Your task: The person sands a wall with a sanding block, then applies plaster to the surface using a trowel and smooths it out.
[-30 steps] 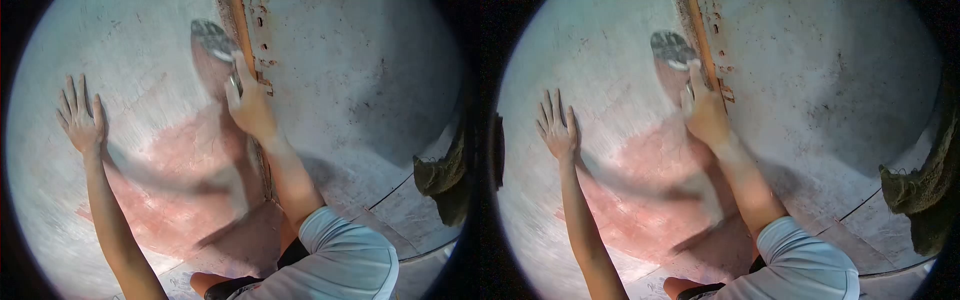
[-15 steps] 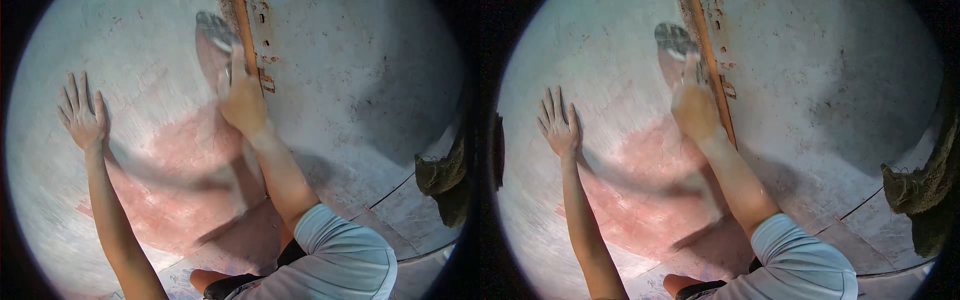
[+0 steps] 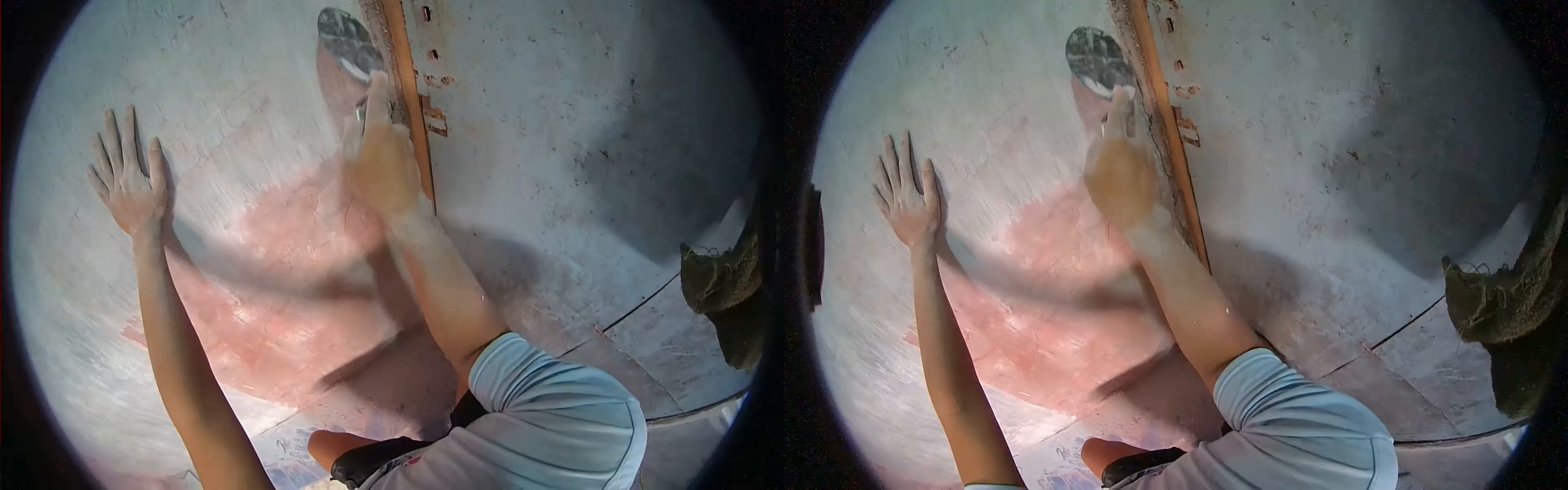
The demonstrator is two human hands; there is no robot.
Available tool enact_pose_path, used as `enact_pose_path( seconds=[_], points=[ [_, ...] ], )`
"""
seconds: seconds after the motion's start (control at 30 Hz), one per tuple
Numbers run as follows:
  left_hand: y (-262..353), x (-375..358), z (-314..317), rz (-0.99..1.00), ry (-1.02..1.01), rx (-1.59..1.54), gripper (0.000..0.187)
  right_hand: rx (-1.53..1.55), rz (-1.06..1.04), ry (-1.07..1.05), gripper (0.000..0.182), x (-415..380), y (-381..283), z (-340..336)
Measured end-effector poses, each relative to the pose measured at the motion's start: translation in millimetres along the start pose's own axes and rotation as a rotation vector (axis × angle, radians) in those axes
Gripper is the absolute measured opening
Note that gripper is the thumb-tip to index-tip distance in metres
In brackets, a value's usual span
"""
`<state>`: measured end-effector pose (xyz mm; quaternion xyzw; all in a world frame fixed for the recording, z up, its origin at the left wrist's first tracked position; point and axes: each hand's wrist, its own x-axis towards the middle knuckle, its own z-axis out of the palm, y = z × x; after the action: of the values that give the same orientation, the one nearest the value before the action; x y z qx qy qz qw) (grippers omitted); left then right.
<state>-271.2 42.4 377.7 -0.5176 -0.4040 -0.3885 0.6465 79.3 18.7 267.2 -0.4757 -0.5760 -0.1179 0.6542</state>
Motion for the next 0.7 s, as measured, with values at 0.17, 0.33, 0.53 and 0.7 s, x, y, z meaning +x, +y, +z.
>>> enact_pose_path(
  seconds=[0.17, 0.33, 0.53, 0.7],
  points=[
    [-2.1, 0.8, 2.2, -0.003, -0.004, 0.025, 0.065, 0.198, 0.143, -0.162, 0.074, 17.2, -7.3, -14.0],
    [0.4, 1.5, -3.6, -0.018, -0.034, 0.015, 0.065, 0.089, 0.024, -0.04, 0.071, -26.4, 28.7, 5.8],
    [1.1, 4.1, -1.0, -0.021, -0.015, 0.038, 0.064, 0.218, 0.157, -0.196, 0.074, -157.0, 82.9, -17.1],
    [0.4, 0.6, -0.3, 0.014, 0.007, 0.008, 0.064, 0.228, 0.244, -0.222, 0.072, -69.9, 52.8, -16.2]
  ],
)
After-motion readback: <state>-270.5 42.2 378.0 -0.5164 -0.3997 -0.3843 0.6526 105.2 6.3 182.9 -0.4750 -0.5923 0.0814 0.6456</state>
